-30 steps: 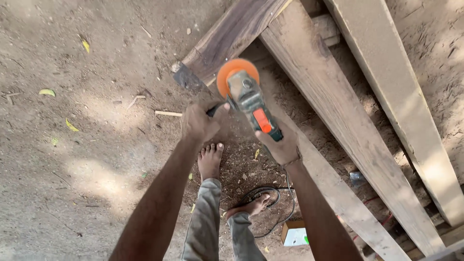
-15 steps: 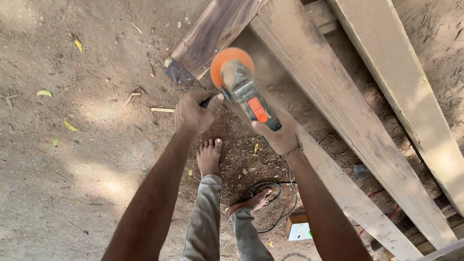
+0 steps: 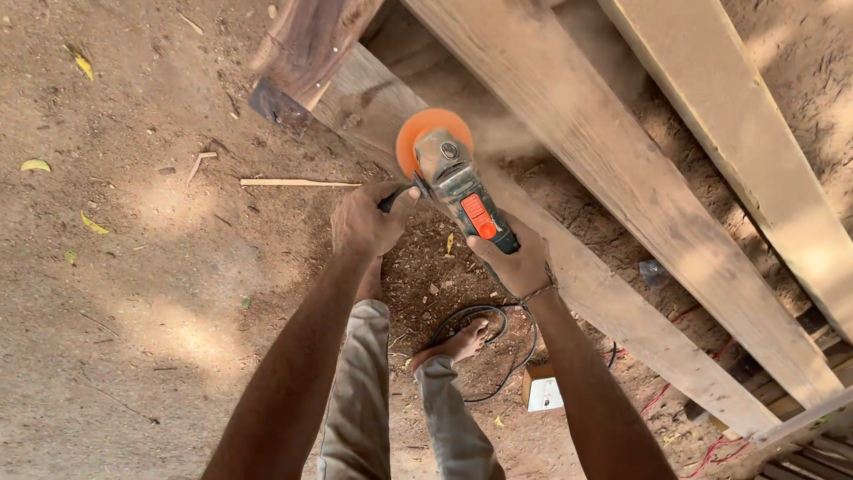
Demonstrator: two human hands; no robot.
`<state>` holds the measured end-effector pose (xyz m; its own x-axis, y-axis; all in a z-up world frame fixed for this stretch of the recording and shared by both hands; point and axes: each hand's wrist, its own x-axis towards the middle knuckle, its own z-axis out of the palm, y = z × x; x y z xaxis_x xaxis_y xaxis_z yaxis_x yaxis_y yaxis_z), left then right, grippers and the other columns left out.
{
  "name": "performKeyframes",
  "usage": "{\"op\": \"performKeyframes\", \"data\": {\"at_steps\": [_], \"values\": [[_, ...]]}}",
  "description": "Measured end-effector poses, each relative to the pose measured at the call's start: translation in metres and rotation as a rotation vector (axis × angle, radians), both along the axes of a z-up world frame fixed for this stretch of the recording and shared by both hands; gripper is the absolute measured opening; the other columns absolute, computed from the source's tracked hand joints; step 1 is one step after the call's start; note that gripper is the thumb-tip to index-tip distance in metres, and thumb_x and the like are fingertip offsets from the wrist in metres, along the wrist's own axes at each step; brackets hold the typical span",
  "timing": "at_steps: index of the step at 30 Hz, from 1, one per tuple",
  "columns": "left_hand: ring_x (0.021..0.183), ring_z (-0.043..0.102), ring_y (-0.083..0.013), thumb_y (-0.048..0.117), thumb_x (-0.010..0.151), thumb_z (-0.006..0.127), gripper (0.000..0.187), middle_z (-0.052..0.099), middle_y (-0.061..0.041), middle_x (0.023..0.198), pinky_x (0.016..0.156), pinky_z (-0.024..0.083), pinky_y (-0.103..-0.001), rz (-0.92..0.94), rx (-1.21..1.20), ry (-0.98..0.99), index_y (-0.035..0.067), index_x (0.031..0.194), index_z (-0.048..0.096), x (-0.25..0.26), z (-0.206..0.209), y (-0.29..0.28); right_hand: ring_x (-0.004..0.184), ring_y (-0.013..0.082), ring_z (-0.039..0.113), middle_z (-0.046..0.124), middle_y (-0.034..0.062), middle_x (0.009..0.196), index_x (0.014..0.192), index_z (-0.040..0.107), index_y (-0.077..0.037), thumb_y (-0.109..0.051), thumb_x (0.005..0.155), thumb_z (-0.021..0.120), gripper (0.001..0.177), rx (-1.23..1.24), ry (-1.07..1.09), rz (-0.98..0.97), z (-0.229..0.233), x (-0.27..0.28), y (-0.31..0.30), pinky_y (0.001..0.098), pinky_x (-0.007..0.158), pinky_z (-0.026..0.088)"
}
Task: Using an angle grinder with a sanding disc to smooth a wooden frame.
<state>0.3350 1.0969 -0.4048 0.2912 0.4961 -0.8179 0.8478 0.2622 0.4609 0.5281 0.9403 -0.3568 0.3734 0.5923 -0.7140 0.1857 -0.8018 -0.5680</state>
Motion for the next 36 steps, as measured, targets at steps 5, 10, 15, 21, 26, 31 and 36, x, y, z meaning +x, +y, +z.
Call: {"op": "performKeyframes", "data": {"at_steps": [5, 10, 15, 21, 26, 31, 36], "values": [[0.081, 0.075, -0.0242, 0.056, 0.09, 0.065, 0.039, 0.078, -0.006, 0.083, 0.079, 0.057, -0.044, -0.069, -0.024, -0.016, 0.025, 0.11, 0.079, 0.019, 0.02, -0.012, 0.077, 0.0061, 0.066, 0.075, 0.0006, 0.088, 0.125, 0.07, -0.007, -0.04, 0.082, 0.082, 0.055, -0.025, -0.044, -0.016, 0.006, 0.007, -0.034, 0.0278, 0.07, 0.055], [0.087, 0.076, -0.0254, 0.056, 0.09, 0.064, 0.039, 0.078, -0.005, 0.089, 0.081, 0.057, -0.044, -0.11, -0.06, -0.088, 0.024, 0.106, 0.078, 0.03, 0.011, -0.044, 0.076, 0.0077, 0.066, 0.076, 0.0018, 0.088, 0.124, 0.071, -0.007, -0.037, 0.082, 0.081, 0.053, -0.088, -0.086, -0.053, 0.012, 0.009, -0.082, 0.0295, 0.07, 0.056], [0.076, 0.072, -0.0202, 0.056, 0.095, 0.063, 0.035, 0.078, -0.002, 0.087, 0.067, 0.056, -0.038, -0.232, -0.031, -0.098, 0.027, 0.107, 0.079, 0.022, 0.003, -0.035, 0.076, 0.0084, 0.07, 0.076, 0.0016, 0.088, 0.124, 0.07, -0.006, -0.035, 0.084, 0.079, 0.051, -0.054, -0.09, -0.073, -0.007, -0.001, -0.087, 0.0275, 0.07, 0.056], [0.052, 0.063, -0.0061, 0.056, 0.092, 0.061, 0.041, 0.076, 0.004, 0.075, 0.046, 0.046, -0.03, -0.014, -0.026, 0.014, 0.026, 0.117, 0.073, -0.031, -0.019, 0.056, 0.082, 0.0063, 0.063, 0.072, 0.0007, 0.098, 0.134, 0.064, -0.003, -0.034, 0.087, 0.079, 0.059, 0.239, 0.047, 0.031, -0.027, -0.031, 0.049, 0.0257, 0.072, 0.053], [0.051, 0.059, -0.0092, 0.052, 0.098, 0.067, 0.037, 0.073, 0.002, 0.071, 0.047, 0.042, -0.031, 0.037, 0.175, -0.031, 0.019, 0.108, 0.079, -0.058, -0.033, 0.063, 0.081, 0.0072, 0.063, 0.071, 0.0033, 0.094, 0.128, 0.069, -0.004, -0.039, 0.086, 0.082, 0.056, 0.165, 0.001, 0.099, -0.035, -0.041, 0.08, 0.0258, 0.072, 0.052], [0.05, 0.059, -0.0125, 0.052, 0.095, 0.066, 0.037, 0.073, 0.002, 0.069, 0.046, 0.041, -0.036, 0.078, 0.155, -0.01, 0.021, 0.108, 0.08, -0.046, -0.015, 0.041, 0.083, 0.006, 0.065, 0.074, 0.001, 0.097, 0.129, 0.069, -0.005, -0.04, 0.083, 0.082, 0.058, 0.19, 0.025, 0.076, -0.019, -0.035, 0.055, 0.0251, 0.074, 0.054], [0.069, 0.074, -0.0195, 0.054, 0.09, 0.069, 0.036, 0.076, -0.004, 0.073, 0.068, 0.056, -0.039, 0.043, 0.146, -0.051, 0.025, 0.108, 0.081, -0.021, -0.007, 0.008, 0.081, 0.0054, 0.067, 0.076, 0.0014, 0.094, 0.127, 0.07, -0.007, -0.042, 0.082, 0.081, 0.058, 0.039, -0.001, 0.032, -0.007, -0.018, 0.014, 0.0253, 0.074, 0.056]]}}
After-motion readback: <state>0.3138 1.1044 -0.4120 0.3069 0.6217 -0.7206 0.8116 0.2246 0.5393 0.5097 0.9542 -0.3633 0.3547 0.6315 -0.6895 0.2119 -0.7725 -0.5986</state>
